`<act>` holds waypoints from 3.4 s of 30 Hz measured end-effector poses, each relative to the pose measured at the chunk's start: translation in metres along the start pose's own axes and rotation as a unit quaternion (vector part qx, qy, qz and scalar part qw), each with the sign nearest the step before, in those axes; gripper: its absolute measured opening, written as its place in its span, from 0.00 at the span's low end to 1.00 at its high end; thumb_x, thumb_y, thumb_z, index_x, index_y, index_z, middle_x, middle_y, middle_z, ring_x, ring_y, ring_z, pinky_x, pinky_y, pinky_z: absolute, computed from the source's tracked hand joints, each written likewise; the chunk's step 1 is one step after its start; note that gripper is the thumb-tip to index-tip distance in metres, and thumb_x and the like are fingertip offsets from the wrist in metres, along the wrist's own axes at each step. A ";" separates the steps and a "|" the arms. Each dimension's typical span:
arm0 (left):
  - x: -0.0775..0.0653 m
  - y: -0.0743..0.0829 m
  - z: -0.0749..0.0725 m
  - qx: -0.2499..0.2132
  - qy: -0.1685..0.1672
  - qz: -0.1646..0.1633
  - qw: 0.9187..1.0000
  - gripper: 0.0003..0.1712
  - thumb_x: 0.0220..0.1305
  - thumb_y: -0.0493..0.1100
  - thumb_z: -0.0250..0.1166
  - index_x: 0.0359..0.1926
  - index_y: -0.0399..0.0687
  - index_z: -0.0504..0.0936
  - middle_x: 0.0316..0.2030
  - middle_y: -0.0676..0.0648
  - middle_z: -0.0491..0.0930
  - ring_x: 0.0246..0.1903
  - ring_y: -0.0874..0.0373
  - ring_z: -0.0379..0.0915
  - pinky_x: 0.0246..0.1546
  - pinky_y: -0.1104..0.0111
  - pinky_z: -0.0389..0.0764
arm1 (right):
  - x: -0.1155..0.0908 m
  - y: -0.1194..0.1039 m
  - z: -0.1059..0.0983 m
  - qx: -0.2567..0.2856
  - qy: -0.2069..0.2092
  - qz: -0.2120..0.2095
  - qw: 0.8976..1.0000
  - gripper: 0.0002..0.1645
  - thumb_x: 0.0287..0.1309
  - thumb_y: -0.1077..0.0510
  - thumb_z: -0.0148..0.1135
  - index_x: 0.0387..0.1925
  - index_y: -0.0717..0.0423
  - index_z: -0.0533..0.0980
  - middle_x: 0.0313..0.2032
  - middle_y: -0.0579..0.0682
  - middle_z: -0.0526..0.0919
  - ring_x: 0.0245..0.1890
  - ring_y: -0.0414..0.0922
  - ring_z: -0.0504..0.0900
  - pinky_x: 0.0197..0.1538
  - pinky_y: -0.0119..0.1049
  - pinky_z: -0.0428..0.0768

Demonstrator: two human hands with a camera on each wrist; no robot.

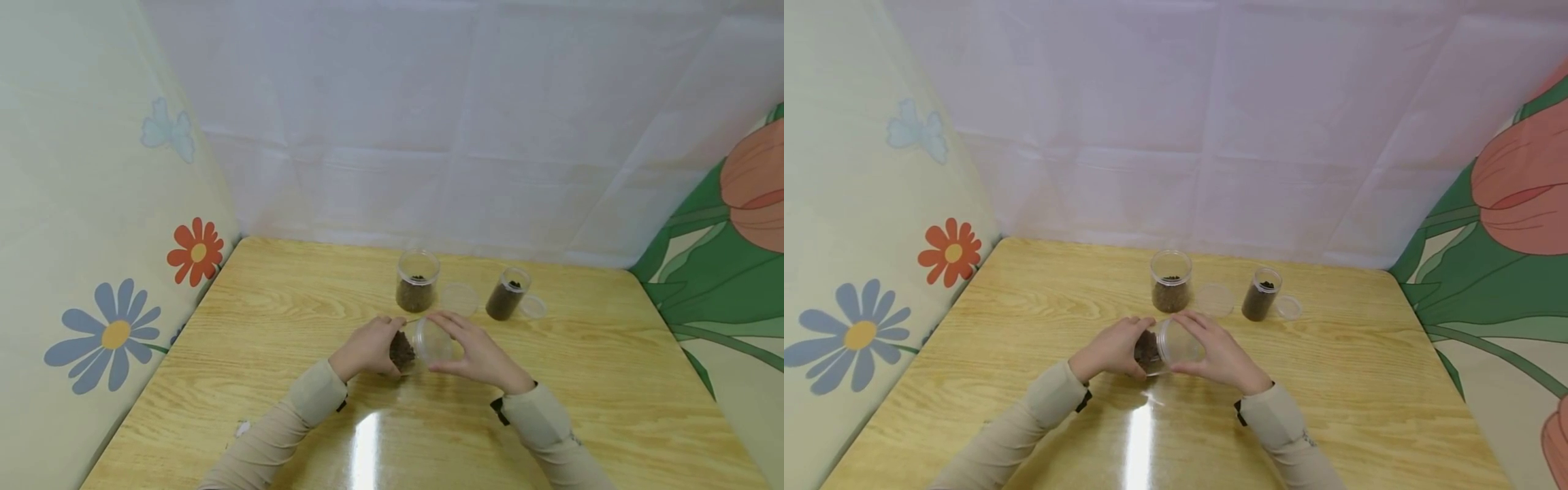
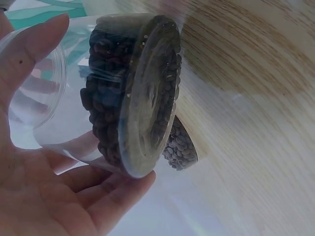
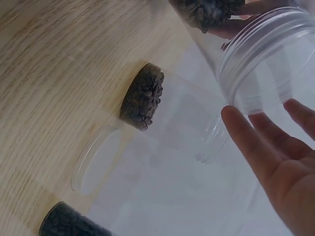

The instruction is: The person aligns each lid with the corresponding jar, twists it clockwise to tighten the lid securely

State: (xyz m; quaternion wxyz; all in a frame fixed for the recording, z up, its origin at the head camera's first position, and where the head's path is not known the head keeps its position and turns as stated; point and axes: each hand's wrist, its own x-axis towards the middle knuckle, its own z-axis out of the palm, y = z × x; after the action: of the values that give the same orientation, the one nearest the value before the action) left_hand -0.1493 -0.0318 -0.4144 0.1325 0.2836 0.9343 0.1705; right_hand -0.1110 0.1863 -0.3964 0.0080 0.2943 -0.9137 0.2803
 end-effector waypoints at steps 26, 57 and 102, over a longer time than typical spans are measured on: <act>0.001 -0.001 -0.002 0.000 -0.001 0.002 1.000 0.55 0.33 0.50 0.78 0.63 0.43 0.62 0.52 0.41 0.70 0.49 0.49 0.69 0.43 0.59 0.76 | 0.001 0.006 -0.002 -0.013 -0.005 -0.076 0.997 0.51 0.38 0.54 0.74 0.65 0.56 0.60 0.64 0.58 0.59 0.62 0.57 0.60 0.55 0.54 0.67; 0.000 0.000 -0.001 0.000 -0.004 -0.001 1.000 0.54 0.33 0.51 0.79 0.64 0.45 0.63 0.54 0.41 0.70 0.51 0.49 0.68 0.44 0.58 0.76 | -0.001 0.006 -0.005 -0.021 -0.019 -0.102 0.994 0.54 0.36 0.57 0.76 0.66 0.53 0.58 0.65 0.56 0.56 0.63 0.57 0.58 0.55 0.54 0.68; -0.002 0.002 -0.003 0.003 -0.007 -0.006 1.000 0.53 0.34 0.51 0.78 0.63 0.45 0.63 0.53 0.41 0.70 0.49 0.49 0.69 0.43 0.59 0.75 | 0.002 0.010 0.000 -0.028 0.002 -0.139 0.990 0.52 0.35 0.59 0.76 0.64 0.56 0.60 0.64 0.59 0.58 0.62 0.56 0.59 0.57 0.53 0.67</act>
State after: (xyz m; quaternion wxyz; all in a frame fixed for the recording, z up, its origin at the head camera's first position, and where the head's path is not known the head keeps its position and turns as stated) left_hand -0.1480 -0.0320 -0.4101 0.1393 0.2796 0.9355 0.1649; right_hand -0.1175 0.1918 -0.4014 0.0572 0.4176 -0.8714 0.2512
